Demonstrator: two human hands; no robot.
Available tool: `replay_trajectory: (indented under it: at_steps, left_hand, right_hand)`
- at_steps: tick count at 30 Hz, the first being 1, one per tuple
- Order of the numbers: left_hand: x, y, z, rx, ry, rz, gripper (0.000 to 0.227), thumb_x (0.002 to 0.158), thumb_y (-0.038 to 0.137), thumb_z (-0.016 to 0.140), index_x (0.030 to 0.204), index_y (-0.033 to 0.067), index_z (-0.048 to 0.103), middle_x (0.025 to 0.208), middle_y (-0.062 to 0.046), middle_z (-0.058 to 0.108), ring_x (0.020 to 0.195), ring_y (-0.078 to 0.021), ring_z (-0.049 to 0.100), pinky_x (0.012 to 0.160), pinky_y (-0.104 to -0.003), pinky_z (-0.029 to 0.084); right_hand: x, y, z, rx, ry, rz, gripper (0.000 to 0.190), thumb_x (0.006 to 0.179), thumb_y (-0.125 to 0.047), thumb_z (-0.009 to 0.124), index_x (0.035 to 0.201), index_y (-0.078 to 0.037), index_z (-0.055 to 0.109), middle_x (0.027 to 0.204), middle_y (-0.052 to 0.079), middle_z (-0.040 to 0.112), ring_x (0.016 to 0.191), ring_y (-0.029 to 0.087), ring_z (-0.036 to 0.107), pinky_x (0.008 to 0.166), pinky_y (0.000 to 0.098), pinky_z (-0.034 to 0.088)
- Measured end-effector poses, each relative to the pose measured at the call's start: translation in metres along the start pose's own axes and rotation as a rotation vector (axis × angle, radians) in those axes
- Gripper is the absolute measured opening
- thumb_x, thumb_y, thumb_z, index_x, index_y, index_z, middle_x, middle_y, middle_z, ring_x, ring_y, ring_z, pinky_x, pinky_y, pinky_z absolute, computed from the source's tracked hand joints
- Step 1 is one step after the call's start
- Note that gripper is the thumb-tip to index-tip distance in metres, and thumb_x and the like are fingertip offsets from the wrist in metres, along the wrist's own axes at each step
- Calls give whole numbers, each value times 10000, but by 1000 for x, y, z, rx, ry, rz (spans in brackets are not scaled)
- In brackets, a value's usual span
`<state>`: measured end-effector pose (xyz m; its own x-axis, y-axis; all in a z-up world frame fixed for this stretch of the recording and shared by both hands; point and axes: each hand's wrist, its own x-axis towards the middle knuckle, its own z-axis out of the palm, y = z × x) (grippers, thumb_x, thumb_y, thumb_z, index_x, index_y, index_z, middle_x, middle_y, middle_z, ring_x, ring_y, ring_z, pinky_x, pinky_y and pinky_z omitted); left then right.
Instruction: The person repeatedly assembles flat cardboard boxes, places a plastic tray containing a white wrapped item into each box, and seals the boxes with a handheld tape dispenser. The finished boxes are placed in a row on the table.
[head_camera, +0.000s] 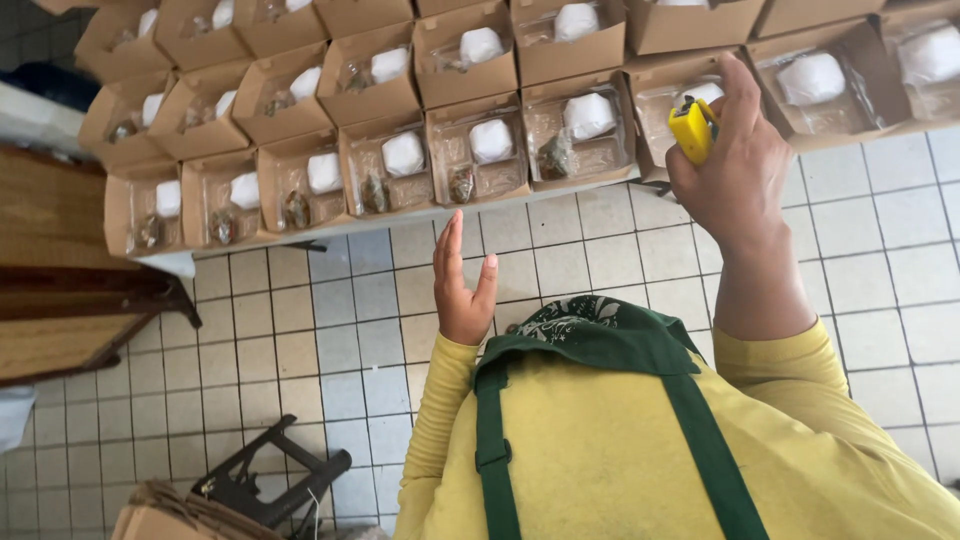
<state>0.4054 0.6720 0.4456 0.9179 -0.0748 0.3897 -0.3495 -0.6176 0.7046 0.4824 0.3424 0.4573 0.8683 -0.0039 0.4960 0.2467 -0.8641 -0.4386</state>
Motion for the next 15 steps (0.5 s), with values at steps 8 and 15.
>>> replay_trajectory:
  at_steps: [8,15]
  left_hand:
    - [6,-7,11,-42,-43,-7,616,1022,135,647,1567,2,392,1585,-181,478,1476,-342,462,1249,-417,349]
    - [9,-11,20,-60,-51,-18,600,1022,120,635,1561,-2,401,1579,-186,481,1477,-344,464,1244,-416,361]
  right_hand:
    - [-18,32,-20,-1,88,129,965,890,-7,680,1644,8,79,1058,133,649,873,305,715,775,373,585]
    - [-24,51,-27,-47,87,191,812,941,-25,735,1575,-29,228,1063,136,622,915,321,716,817,399,586]
